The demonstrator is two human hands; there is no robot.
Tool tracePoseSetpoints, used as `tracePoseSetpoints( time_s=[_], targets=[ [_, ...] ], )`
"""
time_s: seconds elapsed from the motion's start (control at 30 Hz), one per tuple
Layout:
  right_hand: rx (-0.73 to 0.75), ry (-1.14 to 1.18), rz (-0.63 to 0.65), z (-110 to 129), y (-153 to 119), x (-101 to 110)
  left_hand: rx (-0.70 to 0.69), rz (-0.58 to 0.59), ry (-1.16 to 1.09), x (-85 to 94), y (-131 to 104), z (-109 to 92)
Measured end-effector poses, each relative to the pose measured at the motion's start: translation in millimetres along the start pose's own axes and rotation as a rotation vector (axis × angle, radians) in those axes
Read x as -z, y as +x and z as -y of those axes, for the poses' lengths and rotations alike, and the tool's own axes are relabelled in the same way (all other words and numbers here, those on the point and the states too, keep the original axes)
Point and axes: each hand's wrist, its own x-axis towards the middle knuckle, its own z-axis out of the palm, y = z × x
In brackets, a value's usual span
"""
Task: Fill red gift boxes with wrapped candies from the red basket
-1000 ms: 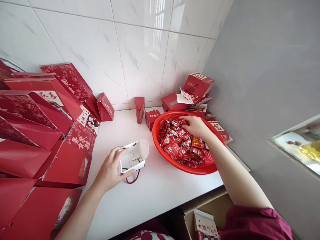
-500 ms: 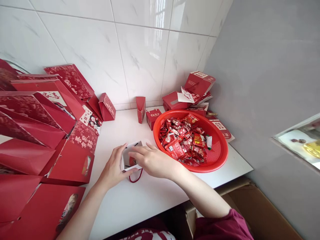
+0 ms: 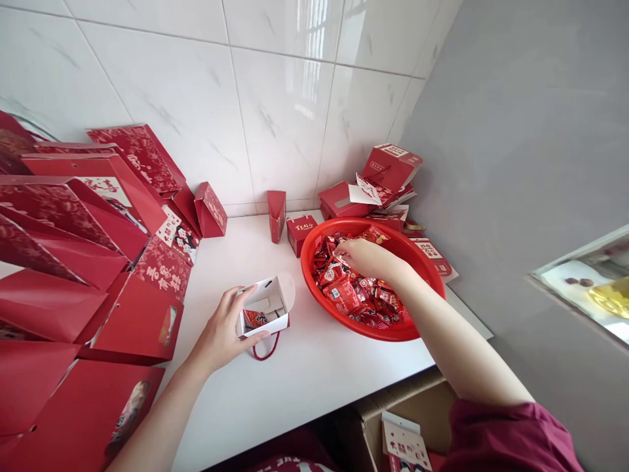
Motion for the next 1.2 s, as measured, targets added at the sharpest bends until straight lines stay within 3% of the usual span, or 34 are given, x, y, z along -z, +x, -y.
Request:
tracePoseSetpoints(
  time_s=[0.17, 0.37, 0.67, 0.87, 1.03, 1.2],
  targets=[
    [0.119, -0.072, 0.015, -1, 37, -19, 0.006, 0.018, -0.003, 1.0, 0, 0],
    [0.111, -0.165, 0.106, 4, 63, -35, 0.016, 0.040, -0.014, 1.6, 0, 0],
    [0.128, -0.178, 0.166, -5, 72, -48, 0.020, 0.044, -0.015, 1.0, 0, 1],
    [0.023, -0.036, 0.084, -20, 75, -56, 0.026, 0.041, -0.024, 0.6, 0, 2],
    [0.037, 0.006, 0.003, -26, 73, -41, 0.028, 0.059, -0.038, 1.6, -1, 4],
    [-0.074, 0.089, -0.183, -33, 51, -1, 0.029, 0.053, -0.025, 1.4, 0, 3]
  ],
)
